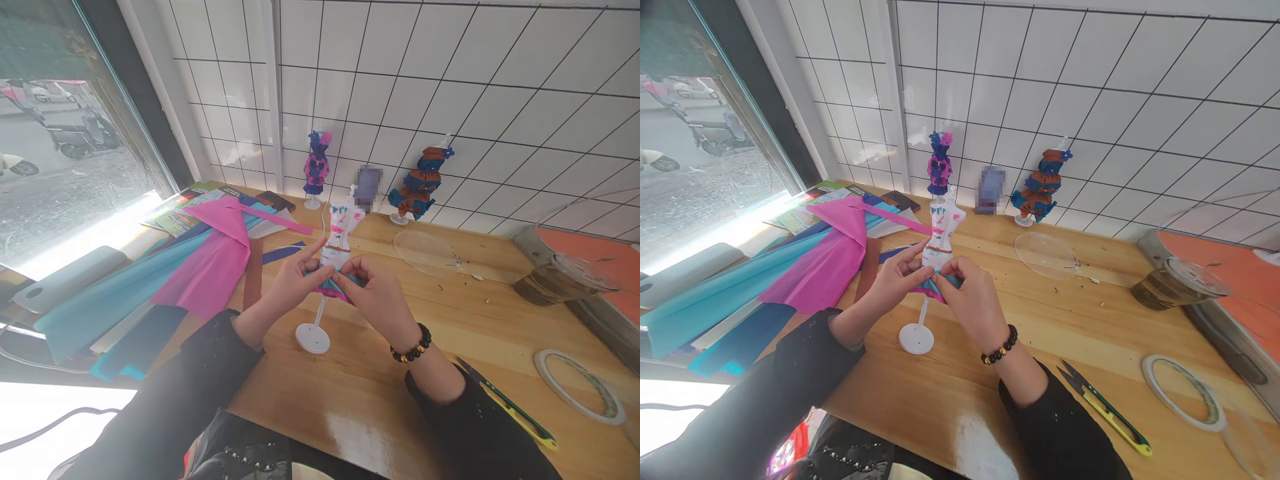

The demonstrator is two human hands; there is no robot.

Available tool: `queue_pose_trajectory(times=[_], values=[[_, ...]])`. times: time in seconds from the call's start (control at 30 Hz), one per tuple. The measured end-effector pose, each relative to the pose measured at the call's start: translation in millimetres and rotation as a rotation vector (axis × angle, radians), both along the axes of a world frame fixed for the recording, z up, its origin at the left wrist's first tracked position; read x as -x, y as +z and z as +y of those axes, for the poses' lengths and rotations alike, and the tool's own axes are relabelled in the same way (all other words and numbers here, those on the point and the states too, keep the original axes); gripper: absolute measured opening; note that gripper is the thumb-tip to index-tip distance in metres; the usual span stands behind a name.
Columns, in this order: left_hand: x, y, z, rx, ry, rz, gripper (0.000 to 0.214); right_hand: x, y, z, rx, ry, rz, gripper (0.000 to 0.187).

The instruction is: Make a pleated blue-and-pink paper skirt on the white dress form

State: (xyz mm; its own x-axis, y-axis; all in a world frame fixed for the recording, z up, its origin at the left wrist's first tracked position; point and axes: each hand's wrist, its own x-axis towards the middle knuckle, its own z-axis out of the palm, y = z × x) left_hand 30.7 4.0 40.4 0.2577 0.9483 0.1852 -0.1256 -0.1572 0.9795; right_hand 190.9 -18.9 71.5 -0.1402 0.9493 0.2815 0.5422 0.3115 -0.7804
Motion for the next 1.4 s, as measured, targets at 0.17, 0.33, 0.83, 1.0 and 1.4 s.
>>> queue_pose_trajectory(times=[0.17, 0.33, 0.83, 1.0, 1.4], values=[[1, -4.6, 6, 0.016, 0.064, -0.006, 0.071, -7, 3.6, 2, 0.042, 0.036, -0.026, 0.025], [1, -8.2, 13, 0.089, 0.087, -0.101, 0.068, -9, 5.9, 2, -0.244, 0.054, -0.129, 0.026], [-7, -11.1, 10, 0.162, 0.068, -0.059, 0.060, -1, -10.9, 2, -0.811, 0.158, -0.749, 0.017], [-6, -8.7, 10, 0.168, 0.065, -0.088, 0.052, -1, -13.0, 3, -0.822, 0.161, -0.587, 0.011], [-11, -8.6, 5, 0.180, 0.026, -0.094, 0.047, 4, -17.6, 1, -0.938, 0.182, -0.719, 0.013]])
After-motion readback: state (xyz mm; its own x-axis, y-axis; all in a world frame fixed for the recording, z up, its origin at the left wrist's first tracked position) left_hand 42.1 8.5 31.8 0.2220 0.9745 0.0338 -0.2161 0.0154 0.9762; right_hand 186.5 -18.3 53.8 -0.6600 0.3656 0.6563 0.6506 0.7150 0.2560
